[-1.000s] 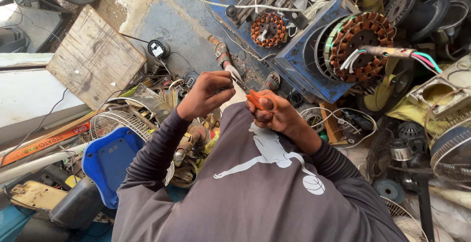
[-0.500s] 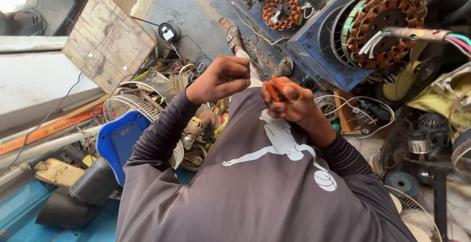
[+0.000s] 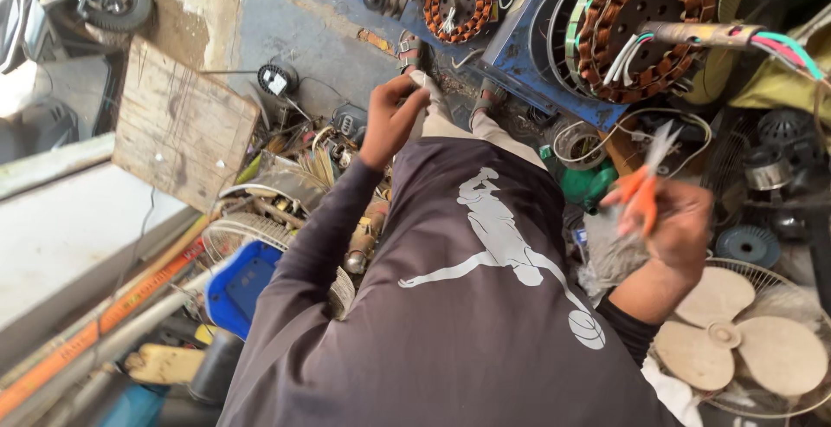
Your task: The person is repairing an electrical component, likely a fan motor stator. They use orange-handled scissors to cut wires, strip insulation, and tie wires together with a white string. The person also handles a small metal plate and a cylindrical component.
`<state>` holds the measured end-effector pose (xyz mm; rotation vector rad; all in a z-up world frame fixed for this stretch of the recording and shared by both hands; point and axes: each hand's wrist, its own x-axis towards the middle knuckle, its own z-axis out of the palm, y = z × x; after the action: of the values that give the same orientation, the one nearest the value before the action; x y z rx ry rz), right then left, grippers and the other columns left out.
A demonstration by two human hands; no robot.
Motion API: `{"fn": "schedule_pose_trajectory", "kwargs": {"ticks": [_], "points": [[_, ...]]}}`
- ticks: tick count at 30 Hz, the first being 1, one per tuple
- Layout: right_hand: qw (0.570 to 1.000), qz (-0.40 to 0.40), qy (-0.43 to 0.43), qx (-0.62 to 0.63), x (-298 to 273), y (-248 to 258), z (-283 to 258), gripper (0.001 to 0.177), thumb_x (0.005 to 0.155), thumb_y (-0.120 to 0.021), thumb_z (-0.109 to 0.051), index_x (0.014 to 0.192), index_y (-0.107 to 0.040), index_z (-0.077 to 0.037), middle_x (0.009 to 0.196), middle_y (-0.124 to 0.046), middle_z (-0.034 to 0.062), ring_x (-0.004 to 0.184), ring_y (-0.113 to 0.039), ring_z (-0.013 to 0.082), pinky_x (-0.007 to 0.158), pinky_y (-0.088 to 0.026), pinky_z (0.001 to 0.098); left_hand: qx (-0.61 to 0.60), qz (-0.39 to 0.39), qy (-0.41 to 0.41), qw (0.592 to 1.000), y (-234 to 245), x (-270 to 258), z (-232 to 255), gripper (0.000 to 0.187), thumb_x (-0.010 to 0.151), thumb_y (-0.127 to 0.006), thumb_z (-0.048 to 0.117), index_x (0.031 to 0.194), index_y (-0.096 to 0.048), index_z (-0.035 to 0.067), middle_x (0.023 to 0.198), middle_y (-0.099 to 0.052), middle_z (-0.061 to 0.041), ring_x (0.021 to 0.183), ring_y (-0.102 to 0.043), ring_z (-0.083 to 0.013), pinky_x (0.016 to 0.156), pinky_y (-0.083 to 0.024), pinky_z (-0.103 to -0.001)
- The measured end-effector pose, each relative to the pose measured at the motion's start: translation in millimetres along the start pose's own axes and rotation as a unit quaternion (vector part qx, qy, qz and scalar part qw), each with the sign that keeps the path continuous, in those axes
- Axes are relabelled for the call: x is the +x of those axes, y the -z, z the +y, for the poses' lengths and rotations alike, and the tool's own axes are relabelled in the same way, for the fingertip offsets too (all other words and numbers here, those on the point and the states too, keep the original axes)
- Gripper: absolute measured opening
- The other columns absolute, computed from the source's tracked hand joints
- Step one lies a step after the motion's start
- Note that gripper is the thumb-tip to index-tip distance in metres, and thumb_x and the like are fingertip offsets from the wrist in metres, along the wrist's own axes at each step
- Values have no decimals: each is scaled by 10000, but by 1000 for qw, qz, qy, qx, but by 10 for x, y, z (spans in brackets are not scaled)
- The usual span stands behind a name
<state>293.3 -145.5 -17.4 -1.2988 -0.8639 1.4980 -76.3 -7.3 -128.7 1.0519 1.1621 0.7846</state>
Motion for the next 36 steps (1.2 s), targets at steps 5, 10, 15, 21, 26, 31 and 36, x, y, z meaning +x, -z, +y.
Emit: {"fn": "schedule_pose_trajectory", "kwargs": {"ticks": [5,10,15,21,26,31,36], "points": [[881,204,-11,-426,160,63,410,283,966,-881,-163,834,-719,28,649,-644,87,586,-574,127,599,-416,288,-273,133,150,941,-164,801,-434,204,913,-636,168,845,-659,-22,730,-653,-133,574,-647,-216,519,-523,-344],[824,229,-3,-519,654,-191,460,370,920,-927,-193,740,-703,40,633,-610,114,525,-553,198,570,-395,320,-353,263,216,872,-303,1353,-159,265,844,-647,235,928,-652,-17,762,-646,-134,581,-648,-258,505,-537,-401],[815,241,-67,-523,749,-439,354,353,893,-931,-164,763,-681,47,622,-631,131,528,-600,283,614,-443,401,-390,309,172,850,-329,1545,258,373,929,-648,309,1175,-629,30,1052,-688,-102,876,-666,-227,735,-538,-362],[774,254,59,-577,769,-511,403,449,706,-941,-57,1042,-674,75,999,-726,210,850,-668,442,748,-500,481,-428,253,183,848,-189,1481,563,356,972,-646,201,1249,-575,-11,1217,-661,-147,1083,-667,-247,978,-529,-399],[779,256,44,-571,767,-479,445,394,783,-911,-7,1078,-655,45,990,-740,144,911,-717,401,866,-519,486,-502,152,180,832,-67,1404,544,291,996,-610,140,1270,-576,48,1281,-637,-94,1211,-612,-198,1083,-464,-340],[799,251,12,-547,849,-439,455,373,801,-909,-24,1080,-667,28,944,-740,138,893,-731,388,822,-546,452,-464,180,136,857,-67,1401,346,246,976,-640,58,1219,-605,64,1260,-616,-44,1227,-581,-169,1094,-455,-322],[813,233,-1,-534,941,-422,378,376,822,-885,-22,1105,-646,36,948,-742,114,839,-723,296,742,-554,388,-379,163,196,890,-40,1363,-103,277,955,-658,37,1228,-611,53,1192,-626,-44,1096,-590,-152,955,-475,-317]]}}
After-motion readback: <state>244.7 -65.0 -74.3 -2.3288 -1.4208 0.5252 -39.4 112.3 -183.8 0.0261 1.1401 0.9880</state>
